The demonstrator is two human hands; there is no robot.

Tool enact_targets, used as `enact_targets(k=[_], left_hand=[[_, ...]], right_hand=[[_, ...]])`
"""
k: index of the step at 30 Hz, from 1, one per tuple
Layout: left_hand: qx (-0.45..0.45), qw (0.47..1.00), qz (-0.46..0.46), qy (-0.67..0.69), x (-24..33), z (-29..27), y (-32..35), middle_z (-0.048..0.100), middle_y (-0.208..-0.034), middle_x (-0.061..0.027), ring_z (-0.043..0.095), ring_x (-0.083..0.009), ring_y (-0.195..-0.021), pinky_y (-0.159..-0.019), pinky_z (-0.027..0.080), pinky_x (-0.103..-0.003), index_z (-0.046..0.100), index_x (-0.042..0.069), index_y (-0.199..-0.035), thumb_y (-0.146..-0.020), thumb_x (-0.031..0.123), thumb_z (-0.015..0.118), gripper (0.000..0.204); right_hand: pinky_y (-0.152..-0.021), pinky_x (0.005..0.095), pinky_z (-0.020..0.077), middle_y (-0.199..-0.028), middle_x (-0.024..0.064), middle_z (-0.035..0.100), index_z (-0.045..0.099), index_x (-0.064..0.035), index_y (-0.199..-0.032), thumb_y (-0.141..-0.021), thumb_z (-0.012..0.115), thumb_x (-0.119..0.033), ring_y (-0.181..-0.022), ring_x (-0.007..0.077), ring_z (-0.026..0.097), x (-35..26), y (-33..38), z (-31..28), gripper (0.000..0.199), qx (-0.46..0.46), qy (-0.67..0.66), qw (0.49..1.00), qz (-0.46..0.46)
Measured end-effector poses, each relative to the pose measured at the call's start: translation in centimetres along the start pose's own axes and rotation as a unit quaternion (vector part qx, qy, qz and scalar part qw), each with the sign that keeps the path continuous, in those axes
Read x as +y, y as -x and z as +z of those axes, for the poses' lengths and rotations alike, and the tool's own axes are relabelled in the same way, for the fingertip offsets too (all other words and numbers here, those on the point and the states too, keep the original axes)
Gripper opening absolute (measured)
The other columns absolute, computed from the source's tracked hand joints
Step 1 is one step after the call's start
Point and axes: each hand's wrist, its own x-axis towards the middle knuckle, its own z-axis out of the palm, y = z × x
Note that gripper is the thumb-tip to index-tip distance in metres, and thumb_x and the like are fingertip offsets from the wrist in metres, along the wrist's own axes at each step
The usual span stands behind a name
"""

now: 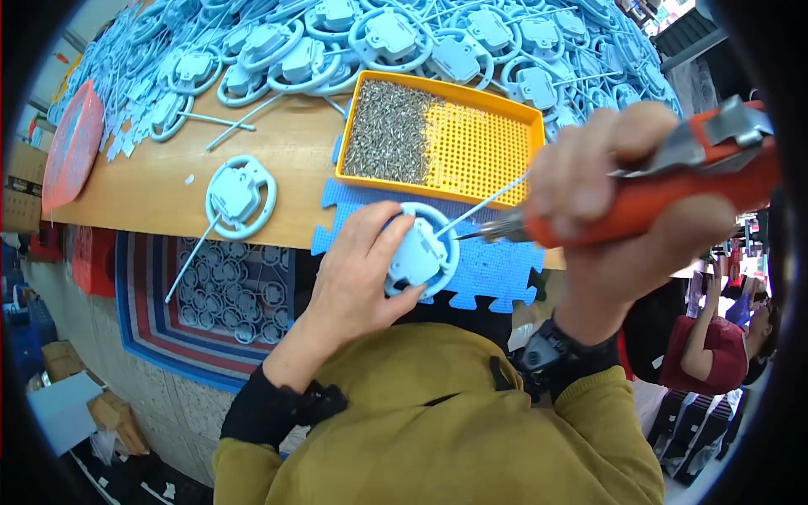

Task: Assembling plastic fan components using an electric screwdriver.

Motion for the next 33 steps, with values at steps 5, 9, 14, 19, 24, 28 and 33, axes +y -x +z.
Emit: enact_targets(k=[5,9,14,19,24,28,33], left_hand=[[-0.052,0.998,0.005,-0.042,-0.8,-0.3,-0.6,0.046,-0.126,-0.0149,0.042,-0.0338,-0.124,-0.109,0.022,-0.057,0.052,0.007,-0.125,-0.062,0.025,0.081,0.071],[-0.033,0.998,-0.004,-0.055,-0.6,0.2,-0.4,0.045,-0.129,-0.0127,0.040,-0.0322,-0.127,-0.112,0.017,-0.056,0.051,0.010,-0.129,-0.063,0.029,0.081,0.075],[-0.031,0.998,-0.007,-0.061,-0.7,0.3,-0.5,0.045,-0.128,-0.0124,0.040,-0.0317,-0.127,-0.113,0.016,-0.056,0.051,0.010,-0.129,-0.063,0.030,0.080,0.075],[0.010,0.999,-0.020,0.030,-1.0,0.1,-0.4,0.045,-0.128,-0.0124,0.040,-0.0316,-0.127,-0.113,0.016,-0.056,0.053,0.007,-0.126,-0.062,0.031,0.080,0.074],[-0.027,0.997,-0.039,0.068,-1.5,0.6,-0.5,0.046,-0.127,-0.0139,0.043,-0.0319,-0.124,-0.113,0.016,-0.057,0.055,0.006,-0.123,-0.061,0.030,0.080,0.072],[-0.009,0.997,0.009,-0.071,-0.7,0.5,-0.1,0.048,-0.125,-0.0141,0.043,-0.0319,-0.124,-0.113,0.016,-0.057,0.055,0.005,-0.121,-0.061,0.030,0.079,0.069],[0.003,0.998,0.045,-0.047,-2.3,0.8,-0.8,0.050,-0.122,-0.0136,0.046,-0.0329,-0.121,-0.112,0.017,-0.058,0.056,0.007,-0.120,-0.060,0.031,0.080,0.069]], right_hand=[[-0.052,0.0284,0.0459,-0.071,0.0050,0.056,0.052,-0.0046,-0.101,-0.085,0.064,-0.055,-0.057,0.0142,0.053,3.0,2.6,3.0,0.054,-0.003,0.026,0.999,0.027],[-0.051,0.0285,0.0449,-0.070,0.0080,0.055,0.048,-0.0034,-0.099,-0.084,0.070,-0.045,-0.057,0.0164,0.053,4.9,3.6,4.4,0.049,-0.014,0.044,0.998,0.053],[-0.052,0.0280,0.0443,-0.067,0.0079,0.055,0.049,-0.0029,-0.094,-0.082,0.074,-0.043,-0.057,0.0163,0.052,4.8,3.2,5.2,0.048,-0.011,0.049,0.997,0.064],[-0.052,0.0281,0.0445,-0.063,0.0062,0.054,0.050,-0.0032,-0.087,-0.079,0.074,-0.038,-0.056,0.0160,0.053,4.4,2.9,6.0,0.043,-0.033,0.044,0.992,0.113],[-0.053,0.0285,0.0445,-0.063,0.0062,0.054,0.050,-0.0028,-0.086,-0.078,0.069,-0.027,-0.056,0.0162,0.053,4.6,3.3,5.8,0.031,-0.031,0.073,0.990,0.116],[-0.053,0.0288,0.0446,-0.063,0.0062,0.054,0.050,-0.0026,-0.084,-0.077,0.064,-0.018,-0.056,0.0164,0.053,4.7,3.4,5.3,0.022,-0.027,0.095,0.989,0.114],[-0.053,0.0291,0.0446,-0.063,0.0062,0.054,0.050,-0.0022,-0.083,-0.075,0.059,-0.006,-0.056,0.0167,0.053,5.1,3.4,5.2,0.012,-0.030,0.118,0.987,0.102]])
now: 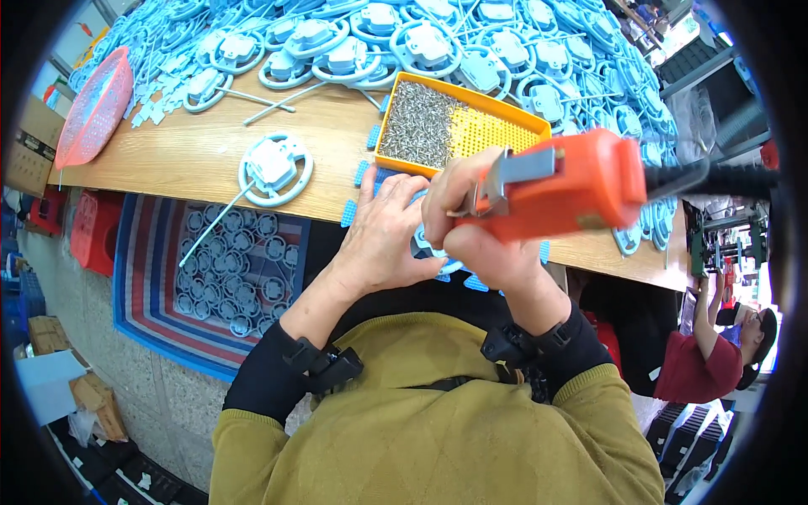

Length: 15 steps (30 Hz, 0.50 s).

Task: Assembling plastic fan components using an electric screwdriver.

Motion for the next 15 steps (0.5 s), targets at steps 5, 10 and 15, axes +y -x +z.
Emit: enact_targets(k=[5,10,15], left_hand=[[0.002,1.000,0.005,0.009,0.3,-4.1,1.7,0.049,-0.125,-0.0129,0.046,-0.0329,-0.123,-0.110,0.017,-0.060,0.052,0.011,-0.121,-0.057,0.028,0.079,0.072],[0.052,0.991,-0.065,-0.107,-5.7,-9.8,3.8,0.048,-0.131,-0.0127,0.034,-0.0419,-0.134,-0.108,0.013,-0.066,0.050,0.012,-0.124,-0.060,0.033,0.075,0.072],[-0.056,0.987,-0.094,-0.122,-6.7,-14.2,7.5,0.050,-0.129,-0.0122,0.032,-0.0412,-0.135,-0.110,0.012,-0.065,0.053,0.012,-0.120,-0.060,0.033,0.075,0.068]], right_hand=[[-0.053,0.0333,0.0494,-0.071,0.0066,0.056,0.051,-0.0063,-0.099,-0.090,0.061,-0.050,-0.059,0.0179,0.057,-0.9,-0.7,-2.9,0.046,-0.019,-0.187,0.979,-0.081],[-0.051,0.0266,0.0391,-0.068,0.0022,0.050,0.051,-0.0071,-0.099,-0.087,0.058,-0.059,-0.053,0.0122,0.047,-3.5,-1.8,-5.2,0.054,0.052,-0.126,0.981,-0.139],[-0.050,0.0252,0.0363,-0.069,0.0011,0.046,0.047,-0.0070,-0.098,-0.089,0.058,-0.057,-0.051,0.0103,0.042,-1.9,-2.0,-5.7,0.052,0.073,-0.094,0.984,-0.131]])
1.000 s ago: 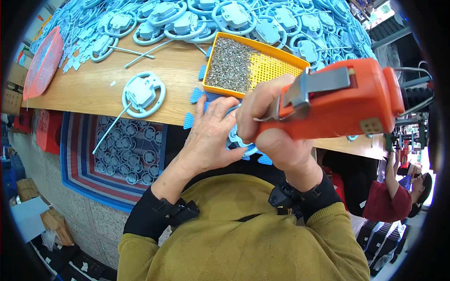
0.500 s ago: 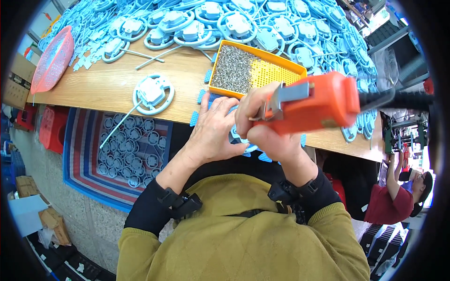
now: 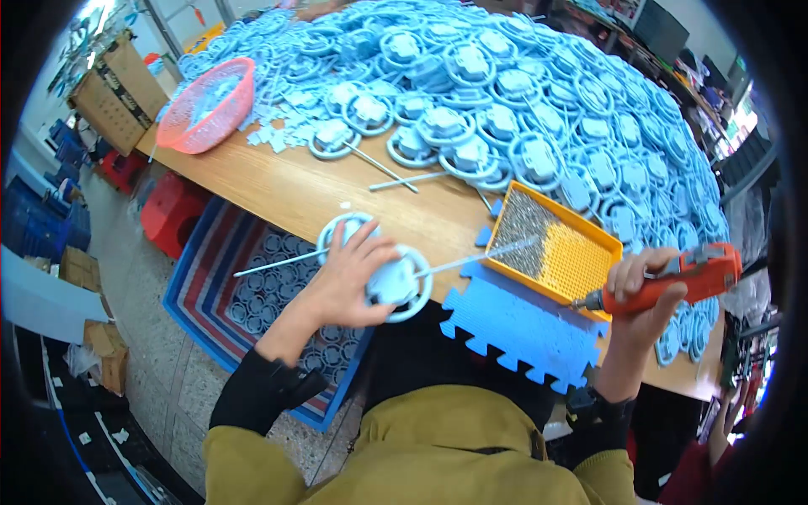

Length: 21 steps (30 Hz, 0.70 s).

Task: Assembling plastic fan components using an electric screwdriver.

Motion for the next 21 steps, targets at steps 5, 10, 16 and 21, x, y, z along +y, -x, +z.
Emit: enact_targets(k=[5,10,16,21], left_hand=[[-0.076,0.979,-0.169,-0.084,-3.3,-5.8,8.1,0.041,-0.140,-0.0141,0.024,-0.0376,-0.140,-0.113,0.009,-0.062,0.043,0.013,-0.135,-0.062,0.026,0.075,0.081],[0.034,0.976,-0.194,-0.091,-4.1,-4.9,2.7,0.039,-0.140,-0.0152,0.029,-0.0355,-0.137,-0.112,0.017,-0.057,0.040,0.013,-0.141,-0.071,0.024,0.073,0.079],[0.140,0.985,0.042,-0.094,-3.8,1.0,-16.1,0.044,-0.135,-0.0154,0.038,-0.0367,-0.128,-0.106,0.029,-0.051,0.048,0.012,-0.135,-0.073,0.031,0.076,0.071],[0.088,0.979,0.168,-0.078,2.7,4.9,-27.8,0.040,-0.142,-0.0148,0.029,-0.0383,-0.138,-0.109,0.018,-0.063,0.045,0.022,-0.139,-0.073,0.045,0.074,0.076]], right_hand=[[-0.051,0.0259,0.0390,-0.068,0.0014,0.047,0.047,-0.0077,-0.098,-0.088,0.060,-0.056,-0.052,0.0109,0.044,0.8,-0.7,-1.4,0.051,0.019,0.012,0.999,0.022],[-0.054,0.0270,0.0413,-0.070,0.0032,0.051,0.047,-0.0069,-0.100,-0.086,0.064,-0.054,-0.055,0.0133,0.048,2.3,-2.2,-0.9,0.052,0.034,0.003,0.999,0.034],[-0.066,0.0339,0.0485,-0.083,0.0098,0.058,0.043,-0.0037,-0.118,-0.082,0.073,-0.043,-0.071,0.0208,0.058,0.9,-1.9,-1.4,0.061,0.034,0.011,0.998,0.058],[-0.070,0.0370,0.0482,-0.084,0.0113,0.058,0.043,-0.0035,-0.115,-0.084,0.070,-0.036,-0.073,0.0229,0.058,-0.8,-0.7,-3.7,0.053,0.112,0.013,0.991,0.076]])
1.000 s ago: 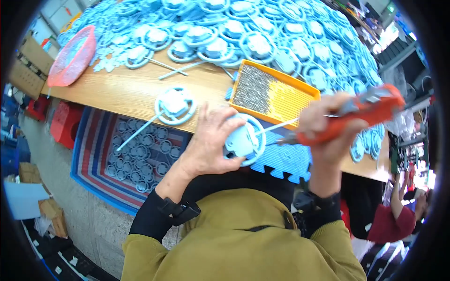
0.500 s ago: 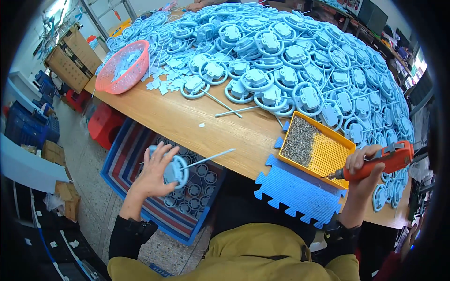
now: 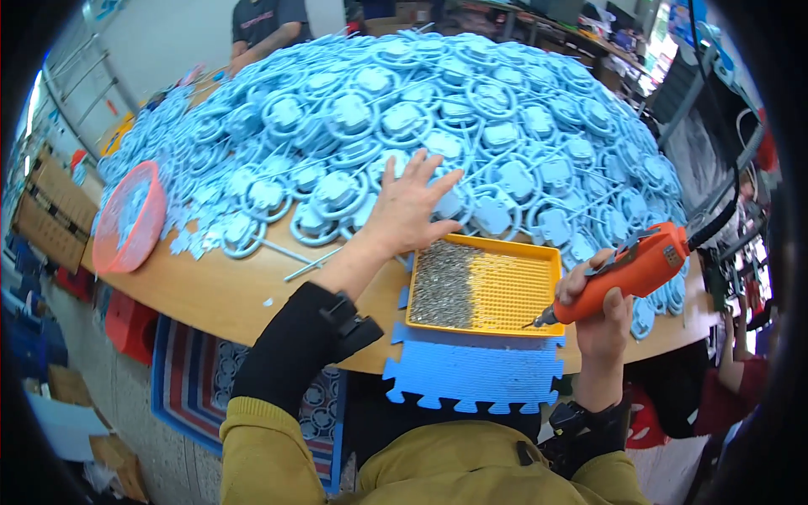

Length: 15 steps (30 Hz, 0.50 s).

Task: Assembling plastic fan components using an electric screwdriver.

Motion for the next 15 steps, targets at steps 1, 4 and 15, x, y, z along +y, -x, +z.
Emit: enact_targets(k=[1,4,15], left_hand=[[-0.005,1.000,0.024,0.003,0.8,1.3,-1.8,0.039,-0.143,-0.0149,0.029,-0.0392,-0.138,-0.109,0.018,-0.064,0.045,0.023,-0.140,-0.073,0.047,0.074,0.077],[-0.044,0.997,0.056,-0.016,3.5,3.9,-5.3,0.040,-0.143,-0.0148,0.032,-0.0415,-0.135,-0.106,0.020,-0.066,0.044,0.027,-0.141,-0.071,0.053,0.073,0.080],[-0.061,0.995,0.024,-0.071,1.5,4.3,-3.5,0.057,-0.116,-0.0105,0.051,-0.0325,-0.112,-0.100,0.028,-0.065,0.054,0.021,-0.130,-0.066,0.045,0.072,0.071]], right_hand=[[-0.070,0.0368,0.0483,-0.083,0.0115,0.058,0.043,-0.0036,-0.114,-0.084,0.071,-0.037,-0.073,0.0230,0.058,-0.3,0.1,-0.6,0.052,-0.004,-0.007,1.000,0.011],[-0.067,0.0361,0.0470,-0.081,0.0108,0.057,0.044,-0.0045,-0.112,-0.083,0.071,-0.041,-0.070,0.0216,0.057,-0.7,0.6,-1.2,0.053,0.015,0.027,0.999,0.007],[-0.071,0.0351,0.0512,-0.084,0.0107,0.060,0.044,-0.0002,-0.115,-0.079,0.077,-0.031,-0.077,0.0217,0.061,-1.2,-0.3,-5.0,0.057,0.046,-0.014,0.999,0.021]])
